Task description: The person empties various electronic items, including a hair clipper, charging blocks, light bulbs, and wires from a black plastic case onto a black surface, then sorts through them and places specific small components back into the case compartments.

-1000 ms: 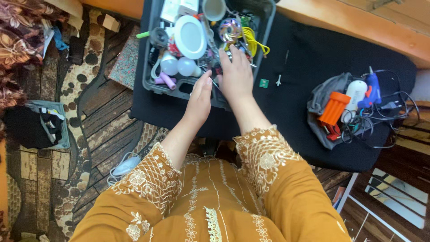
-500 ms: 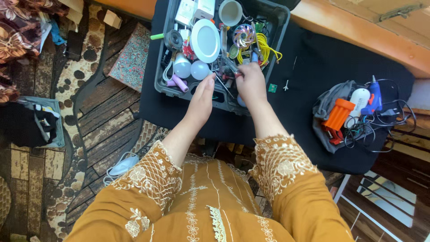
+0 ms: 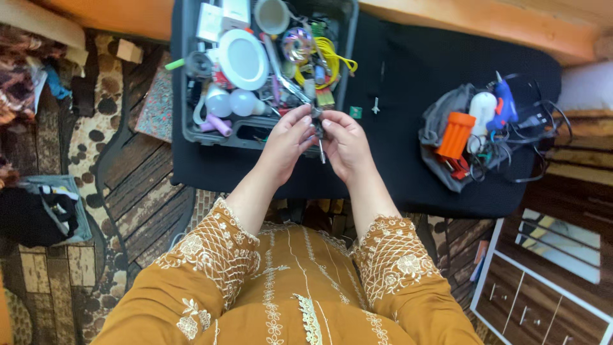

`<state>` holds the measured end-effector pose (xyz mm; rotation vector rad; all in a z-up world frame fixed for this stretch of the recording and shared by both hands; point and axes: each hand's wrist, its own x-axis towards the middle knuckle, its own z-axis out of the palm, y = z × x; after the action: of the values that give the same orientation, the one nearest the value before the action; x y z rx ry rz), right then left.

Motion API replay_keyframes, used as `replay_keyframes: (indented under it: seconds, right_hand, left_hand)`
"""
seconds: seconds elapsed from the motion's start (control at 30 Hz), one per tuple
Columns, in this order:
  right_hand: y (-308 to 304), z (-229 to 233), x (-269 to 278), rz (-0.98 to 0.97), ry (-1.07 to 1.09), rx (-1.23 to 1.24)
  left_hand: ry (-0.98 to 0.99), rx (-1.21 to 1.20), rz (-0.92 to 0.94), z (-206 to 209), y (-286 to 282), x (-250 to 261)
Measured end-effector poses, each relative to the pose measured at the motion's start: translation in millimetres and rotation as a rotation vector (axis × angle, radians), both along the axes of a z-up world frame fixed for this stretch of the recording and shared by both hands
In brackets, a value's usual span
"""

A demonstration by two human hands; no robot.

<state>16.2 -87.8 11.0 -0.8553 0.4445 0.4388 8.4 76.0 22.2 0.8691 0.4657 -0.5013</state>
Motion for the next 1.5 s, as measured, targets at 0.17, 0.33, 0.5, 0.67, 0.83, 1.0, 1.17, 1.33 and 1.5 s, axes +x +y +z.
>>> replay_keyframes:
  seconds: [0.17, 0.33, 0.5, 0.67, 0.83, 1.0, 1.17, 1.33, 1.5]
  right_hand:
    - [-31.5, 7.8, -20.4, -0.132, 0.022, 0.177]
    - [-74.4, -4.5, -44.6, -0.283, 0.113, 0.208]
    - [-113.8, -44.0, -66.0, -0.381, 0.188, 0.137]
    - [-138.6, -84.2, -57.4, -0.380, 0.087, 0.100]
    - [-149.0, -69.2, -44.2, -0.408, 0.145, 0.169]
    - [-151.1, -57.6, -50.5, -0.341, 0.109, 0.026]
    - [-148.5, -71.1, -47.9, -0.363, 0.134, -0.069]
    - [-114.3, -56.3, -26.3, -0.359, 0.083, -0.163]
    - [-37.1, -35.9, 11.1, -0.141, -0.166, -0.576]
  left_hand:
    - [-0.035, -0.070, -0.058, 5.7, -41.2, -0.4]
    - [0.154, 0.015, -0.193, 2.1, -90.4, -9.1]
    - [0.214, 0.079, -0.305, -35.2, -134.0, -22.3]
    - [0.137, 0.268, -0.444, -60.1, -163.0, -13.8]
    - [0.086, 0.258, -0.374, -46.1, -156.6, -3.0]
    - [0.051, 0.269, -0.296, -35.1, -137.9, -5.0]
    - [0.079, 0.201, -0.216, -35.7, -114.7, -7.8]
    - [0.054, 0.036, -0.101, -36.5, -83.6, -13.4]
    - [-0.230, 0.565, 0.048, -39.8, -35.9, -10.8]
